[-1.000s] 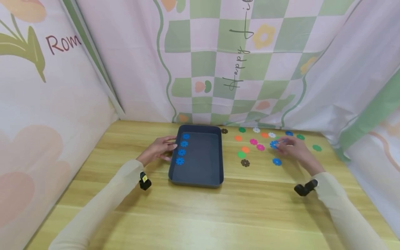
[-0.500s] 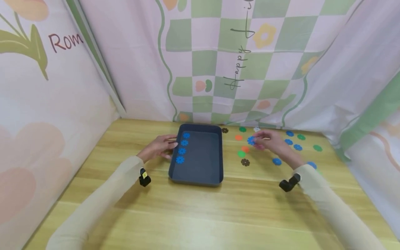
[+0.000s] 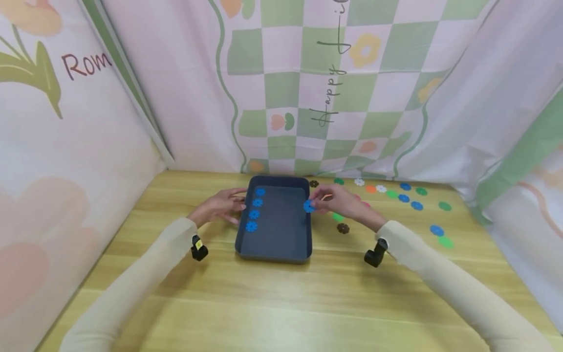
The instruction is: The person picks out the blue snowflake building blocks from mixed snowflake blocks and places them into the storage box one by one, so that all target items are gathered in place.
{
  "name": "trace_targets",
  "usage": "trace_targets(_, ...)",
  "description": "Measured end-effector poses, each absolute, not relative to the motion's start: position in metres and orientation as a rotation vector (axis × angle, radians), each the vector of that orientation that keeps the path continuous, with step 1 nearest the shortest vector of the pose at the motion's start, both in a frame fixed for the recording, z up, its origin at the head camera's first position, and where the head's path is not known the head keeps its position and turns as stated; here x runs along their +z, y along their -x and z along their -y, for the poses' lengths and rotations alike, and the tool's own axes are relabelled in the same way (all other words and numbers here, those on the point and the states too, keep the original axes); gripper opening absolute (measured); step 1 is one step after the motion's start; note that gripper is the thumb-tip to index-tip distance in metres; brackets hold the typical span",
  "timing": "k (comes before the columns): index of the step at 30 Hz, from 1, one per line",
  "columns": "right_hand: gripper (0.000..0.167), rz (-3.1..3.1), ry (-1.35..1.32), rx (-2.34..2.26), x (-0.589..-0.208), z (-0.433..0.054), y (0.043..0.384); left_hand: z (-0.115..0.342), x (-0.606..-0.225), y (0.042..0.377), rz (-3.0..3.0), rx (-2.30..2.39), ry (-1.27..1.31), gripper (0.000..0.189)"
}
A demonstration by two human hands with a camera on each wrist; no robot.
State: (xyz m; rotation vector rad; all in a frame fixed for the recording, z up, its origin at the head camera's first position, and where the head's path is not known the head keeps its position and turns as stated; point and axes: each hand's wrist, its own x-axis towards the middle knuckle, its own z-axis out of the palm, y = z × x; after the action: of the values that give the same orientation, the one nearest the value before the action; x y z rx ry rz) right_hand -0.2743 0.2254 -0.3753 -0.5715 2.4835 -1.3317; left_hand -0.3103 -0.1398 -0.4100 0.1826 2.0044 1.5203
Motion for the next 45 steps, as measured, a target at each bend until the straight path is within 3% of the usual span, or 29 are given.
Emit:
trace_targets(12, 0.020, -2.147, 0.375, -1.493, -0.387, -0.171, 0.274, 0.143, -0.408, 0.308, -1.967, 1.548, -0.176, 0.074)
trace_targets(27, 0.019, -1.916, 0.321, -1.544, -0.406, -0.106, 0.255, 0.140, -0.409, 0.309, -1.959, 1.539, -0.164, 0.072)
trace_targets(45, 0.005, -1.930, 0.264, -1.537, -0.425, -0.079, 0.252, 0.143, -0.408, 0.306, -1.939, 1.571, -0.166, 0.073)
